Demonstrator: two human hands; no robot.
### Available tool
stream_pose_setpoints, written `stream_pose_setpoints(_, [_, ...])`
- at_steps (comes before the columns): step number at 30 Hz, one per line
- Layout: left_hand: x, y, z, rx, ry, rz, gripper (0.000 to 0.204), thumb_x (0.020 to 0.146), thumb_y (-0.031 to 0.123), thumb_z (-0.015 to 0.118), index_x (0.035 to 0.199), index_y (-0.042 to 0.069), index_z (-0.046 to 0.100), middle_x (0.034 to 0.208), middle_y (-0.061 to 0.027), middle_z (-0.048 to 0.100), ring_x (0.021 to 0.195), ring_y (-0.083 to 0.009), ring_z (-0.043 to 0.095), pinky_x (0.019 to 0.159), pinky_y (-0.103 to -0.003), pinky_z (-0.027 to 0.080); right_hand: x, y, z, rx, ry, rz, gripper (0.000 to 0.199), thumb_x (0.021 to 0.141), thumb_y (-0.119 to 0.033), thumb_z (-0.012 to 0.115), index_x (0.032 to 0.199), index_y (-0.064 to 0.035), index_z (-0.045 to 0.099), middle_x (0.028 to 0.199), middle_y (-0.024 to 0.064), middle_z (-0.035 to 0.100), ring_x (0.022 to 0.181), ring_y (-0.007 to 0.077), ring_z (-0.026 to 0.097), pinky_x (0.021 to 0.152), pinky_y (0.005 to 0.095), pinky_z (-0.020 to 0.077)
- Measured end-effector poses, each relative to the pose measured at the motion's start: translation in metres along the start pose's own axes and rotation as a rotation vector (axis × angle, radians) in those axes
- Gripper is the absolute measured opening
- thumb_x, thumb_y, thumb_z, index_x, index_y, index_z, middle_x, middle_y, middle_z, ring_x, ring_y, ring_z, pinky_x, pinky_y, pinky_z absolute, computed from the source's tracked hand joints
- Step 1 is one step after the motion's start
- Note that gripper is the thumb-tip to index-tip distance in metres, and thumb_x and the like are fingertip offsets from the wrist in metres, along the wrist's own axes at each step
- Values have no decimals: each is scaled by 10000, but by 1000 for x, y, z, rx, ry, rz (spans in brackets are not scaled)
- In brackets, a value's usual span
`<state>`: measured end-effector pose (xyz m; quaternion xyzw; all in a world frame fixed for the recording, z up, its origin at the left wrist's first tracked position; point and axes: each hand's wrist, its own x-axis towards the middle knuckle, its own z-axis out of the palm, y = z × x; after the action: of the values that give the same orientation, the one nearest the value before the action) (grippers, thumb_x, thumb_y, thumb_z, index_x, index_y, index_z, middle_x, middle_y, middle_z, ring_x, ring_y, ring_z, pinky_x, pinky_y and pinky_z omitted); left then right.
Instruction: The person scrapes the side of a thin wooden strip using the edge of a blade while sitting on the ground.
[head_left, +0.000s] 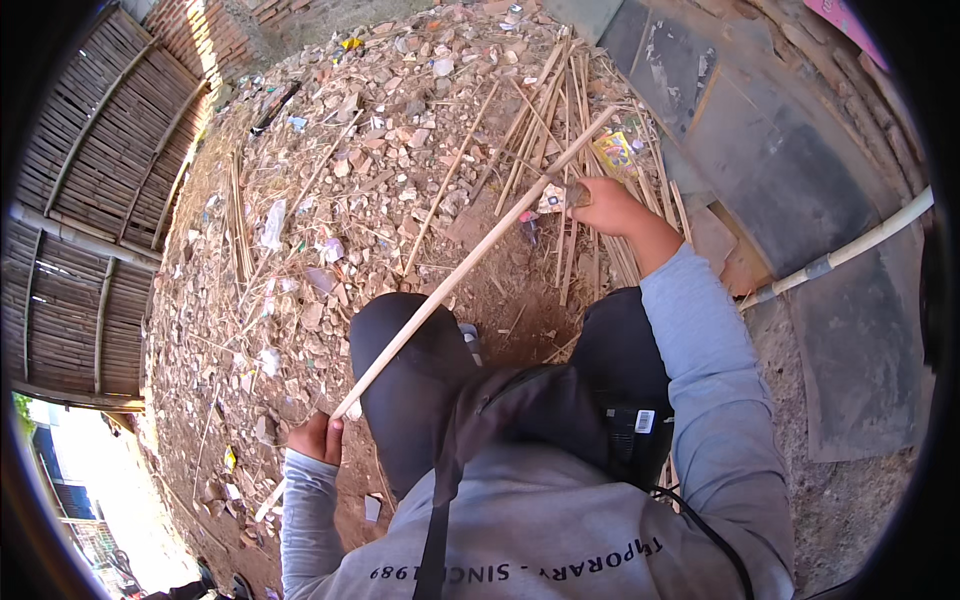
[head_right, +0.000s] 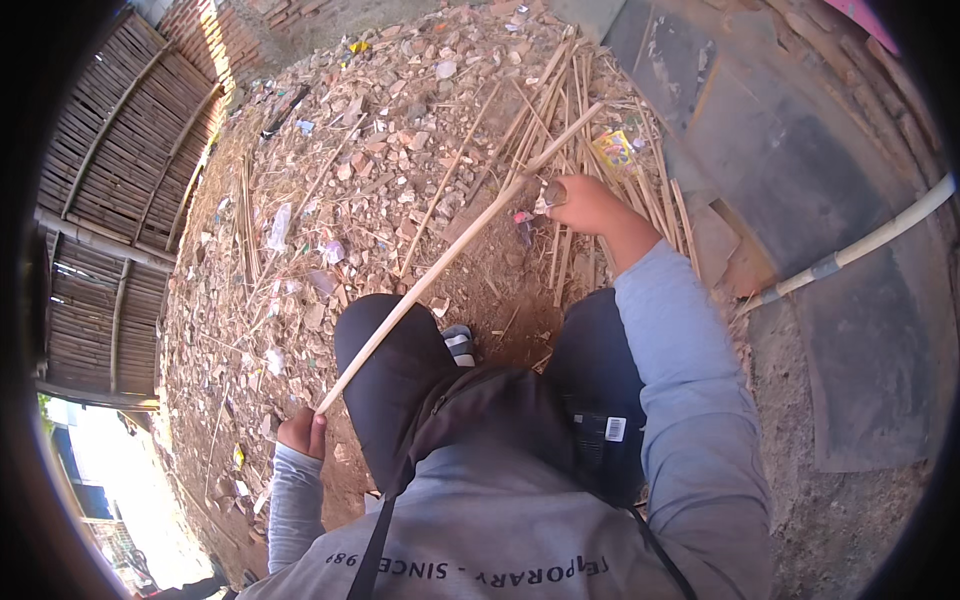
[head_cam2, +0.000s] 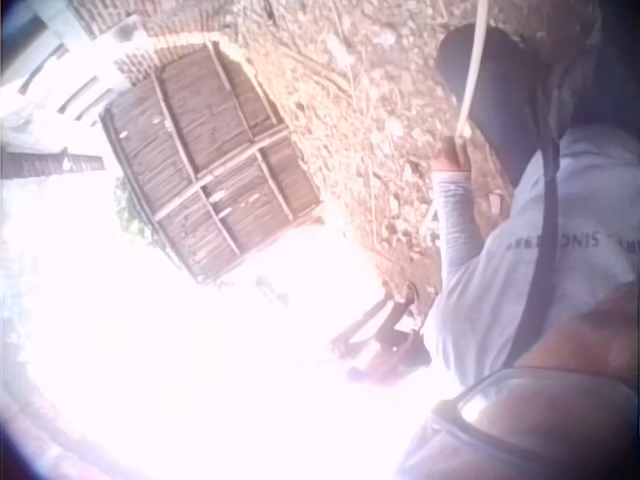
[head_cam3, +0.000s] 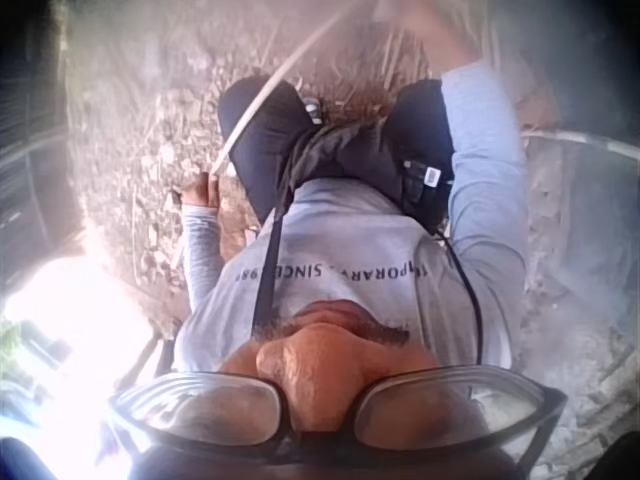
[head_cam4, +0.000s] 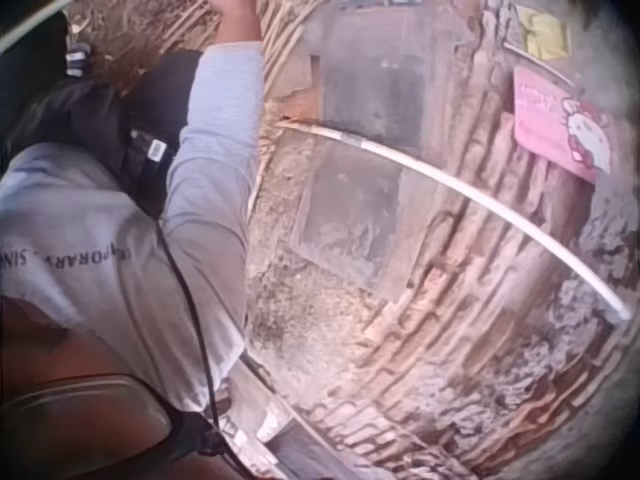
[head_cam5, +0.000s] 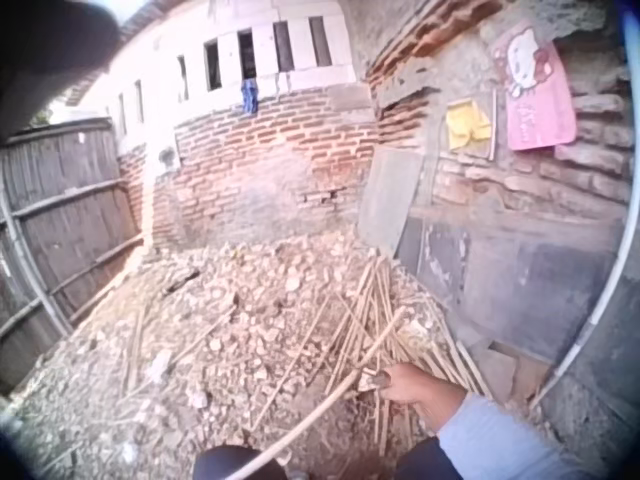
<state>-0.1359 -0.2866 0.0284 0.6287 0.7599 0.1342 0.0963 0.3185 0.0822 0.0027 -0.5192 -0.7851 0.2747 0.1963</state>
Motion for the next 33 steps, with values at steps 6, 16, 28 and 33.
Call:
stream_pose_setpoints(6, [2,-3,-4,-1,-38,21,448,953,393,557,685,41,489,537,-205,501,523,-438,540,492,-481,408,-8,-18,-9,-34,24,88,331,777,-248,704,1019,-30,650,876,196,668,867,357,659,770,439,505])
stream_pose_setpoints(16, [4,-4,5,-15,9,13,397,945,361,574,714,45,509,545,-198,519,531,-433,554,495,-486,411,-1,15,-5,13,102,105,313,773,-222,715,1007,-22,661,882,202,672,843,365,652,767,427,506])
stream_pose_setpoints(28, [4,-7,8,-1,26,16,398,946,372,573,727,46,508,542,-191,520,527,-427,560,494,-488,411,-4,5,-8,-7,-11,40,297,771,-234,698,992,-38,667,868,190,678,857,366,660,777,442,509])
stream_pose_setpoints(33, [2,-6,3,17,5,49,396,948,367,571,729,44,507,536,-189,517,520,-425,553,492,-485,411,-11,-14,-10,-85,97,49,288,773,-235,702,977,-36,656,869,190,676,859,366,659,768,443,506])
